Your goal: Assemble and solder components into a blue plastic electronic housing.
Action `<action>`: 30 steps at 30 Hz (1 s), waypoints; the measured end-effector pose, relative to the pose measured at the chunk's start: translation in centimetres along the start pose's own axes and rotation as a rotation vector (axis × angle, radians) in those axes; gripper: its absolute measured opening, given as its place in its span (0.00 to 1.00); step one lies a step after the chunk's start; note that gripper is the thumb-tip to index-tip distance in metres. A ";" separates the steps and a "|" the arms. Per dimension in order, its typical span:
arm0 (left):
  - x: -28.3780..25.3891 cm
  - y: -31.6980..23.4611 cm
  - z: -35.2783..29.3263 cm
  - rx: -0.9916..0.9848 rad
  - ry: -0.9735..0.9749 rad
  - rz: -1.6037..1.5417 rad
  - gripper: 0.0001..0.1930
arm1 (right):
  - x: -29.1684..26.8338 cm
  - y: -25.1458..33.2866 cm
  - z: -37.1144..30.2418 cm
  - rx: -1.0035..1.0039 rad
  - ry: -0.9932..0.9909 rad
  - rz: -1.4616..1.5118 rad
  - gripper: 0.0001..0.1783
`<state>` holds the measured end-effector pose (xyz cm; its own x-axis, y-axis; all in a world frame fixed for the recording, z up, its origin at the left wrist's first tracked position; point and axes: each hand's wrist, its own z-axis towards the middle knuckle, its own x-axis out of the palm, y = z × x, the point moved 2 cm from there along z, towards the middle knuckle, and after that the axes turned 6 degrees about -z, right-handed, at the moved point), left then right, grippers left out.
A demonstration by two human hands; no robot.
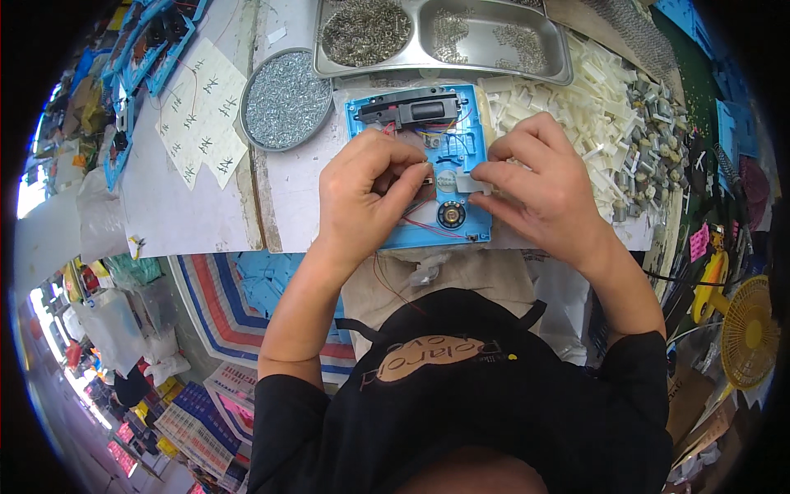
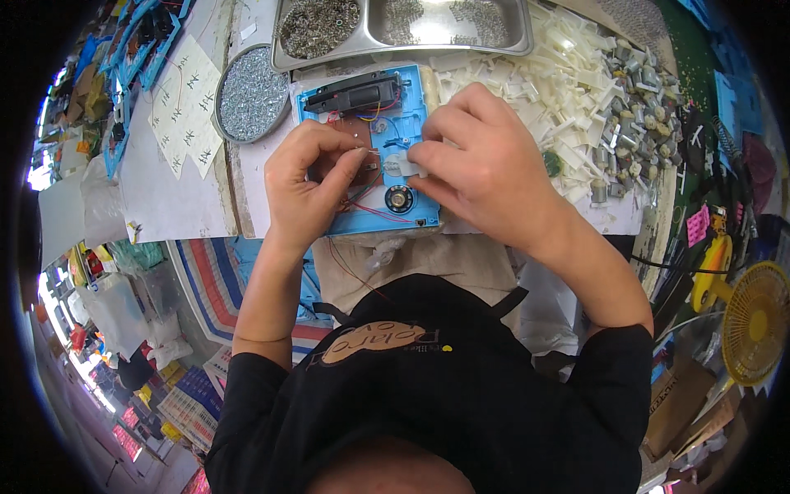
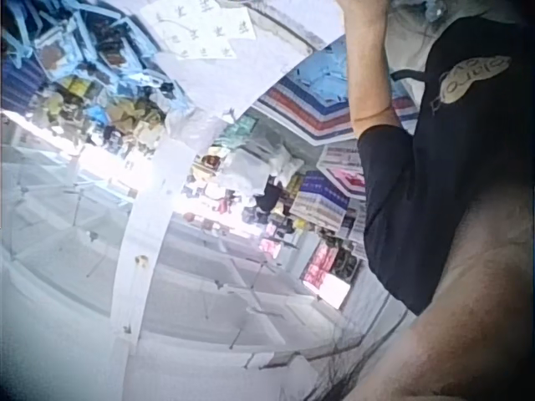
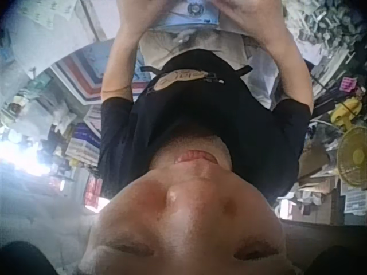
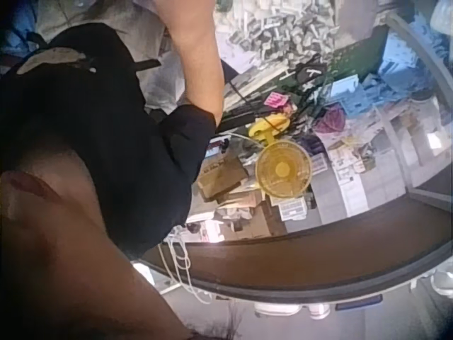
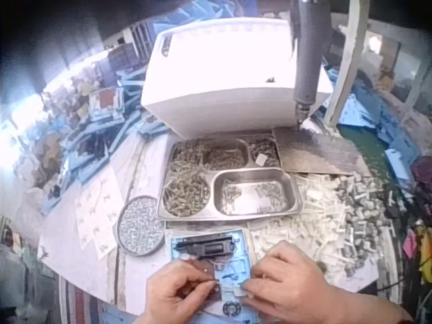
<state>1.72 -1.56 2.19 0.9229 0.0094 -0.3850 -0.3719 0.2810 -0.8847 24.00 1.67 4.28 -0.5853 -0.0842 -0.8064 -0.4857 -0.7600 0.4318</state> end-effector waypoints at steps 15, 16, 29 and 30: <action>-0.2 1.9 -0.8 0.006 -0.048 -0.053 0.06 | 3.2 -1.3 0.0 0.022 0.015 0.143 0.17; -0.5 1.6 -0.6 0.016 -0.045 -0.026 0.06 | 3.2 -1.1 0.4 -0.012 0.010 0.106 0.18; 0.0 9.2 -2.3 -0.154 0.056 -0.363 0.06 | 7.9 -1.5 -1.7 0.137 0.015 -0.123 0.13; 0.3 6.3 -1.5 -0.031 0.082 -0.183 0.12 | 7.9 -1.1 -1.6 0.128 0.007 -0.196 0.13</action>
<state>-0.50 -1.27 -3.90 0.9646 -0.1180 -0.2358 -0.2025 0.2410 -0.9492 20.93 0.80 -3.21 -0.4677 0.0520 -0.8824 -0.6680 -0.6745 0.3143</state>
